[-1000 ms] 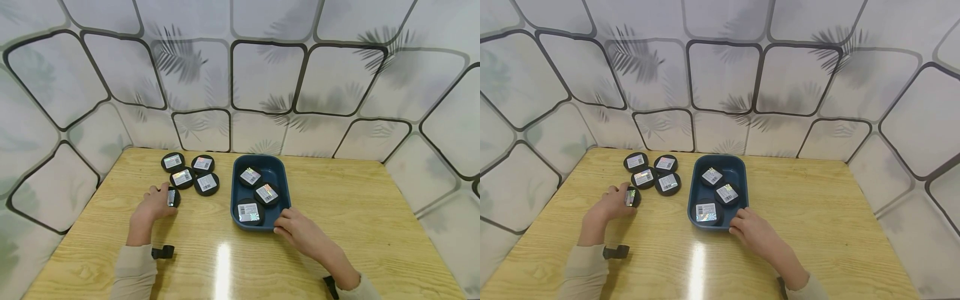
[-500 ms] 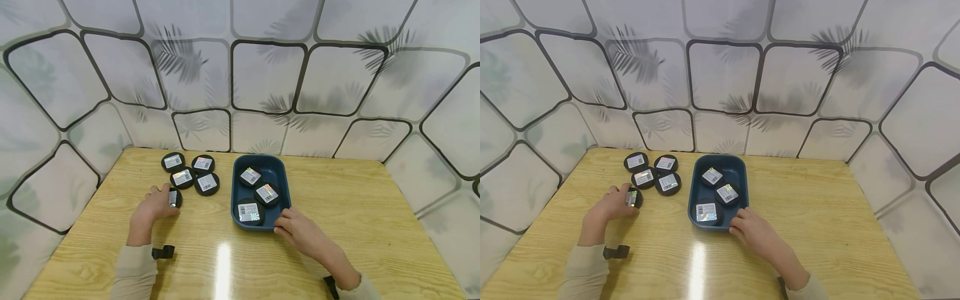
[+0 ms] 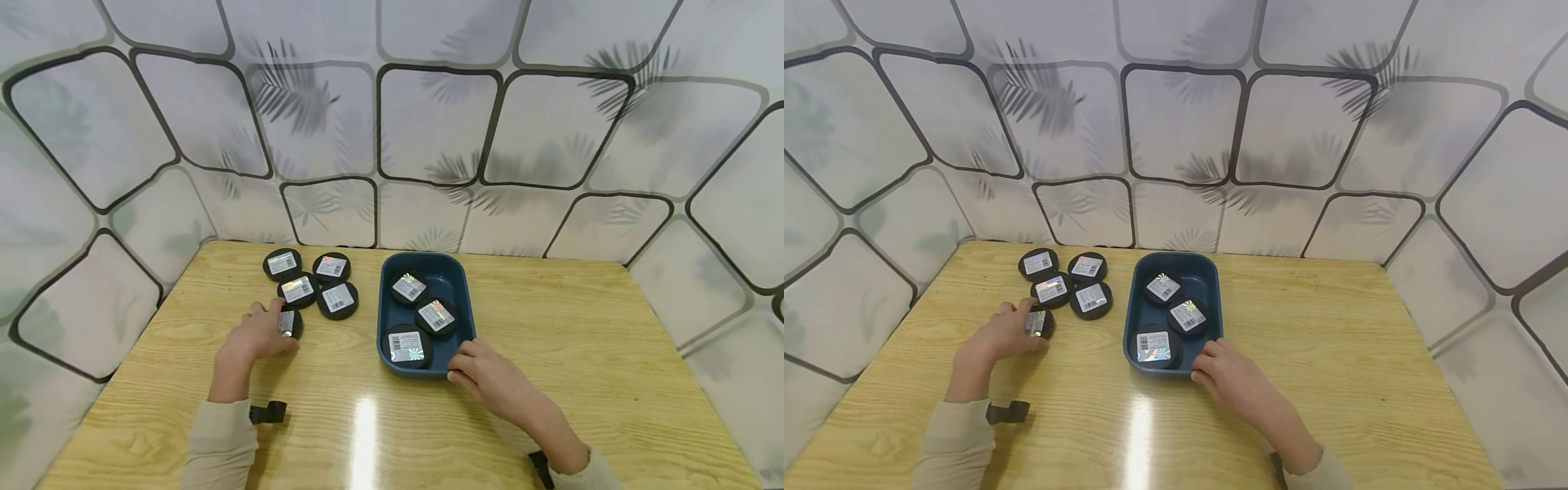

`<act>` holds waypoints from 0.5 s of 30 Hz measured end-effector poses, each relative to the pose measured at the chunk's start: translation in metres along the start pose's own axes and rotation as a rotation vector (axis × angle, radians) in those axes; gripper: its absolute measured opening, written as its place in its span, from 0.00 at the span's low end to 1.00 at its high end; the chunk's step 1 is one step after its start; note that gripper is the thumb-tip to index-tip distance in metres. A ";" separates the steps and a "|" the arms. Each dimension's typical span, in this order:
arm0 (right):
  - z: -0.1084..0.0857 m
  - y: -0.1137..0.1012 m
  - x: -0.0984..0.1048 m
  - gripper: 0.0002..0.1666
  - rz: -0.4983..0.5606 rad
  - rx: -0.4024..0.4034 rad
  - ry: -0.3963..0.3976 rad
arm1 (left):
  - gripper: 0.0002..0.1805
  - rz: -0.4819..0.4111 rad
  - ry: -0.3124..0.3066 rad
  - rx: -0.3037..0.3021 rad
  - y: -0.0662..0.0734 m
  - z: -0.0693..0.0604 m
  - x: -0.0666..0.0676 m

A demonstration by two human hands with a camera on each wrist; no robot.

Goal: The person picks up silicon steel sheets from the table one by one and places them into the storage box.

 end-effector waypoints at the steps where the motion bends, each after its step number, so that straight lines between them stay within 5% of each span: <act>1: 0.000 0.000 0.000 0.02 0.000 0.000 0.000 | 0.51 0.001 0.001 -0.002 0.000 0.000 0.000; 15: 0.000 0.000 0.000 0.03 0.005 -0.002 -0.008 | 0.49 0.021 -0.008 -0.022 0.006 0.003 -0.007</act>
Point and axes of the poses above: each hand's wrist, its own z-axis towards the middle knuckle, its own x-axis out of the back of the hand, y = z × x, the point moved 5 cm from there along z, towards the middle knuckle, and after that the axes turned 9 degrees about -z, right-handed, at the moved point
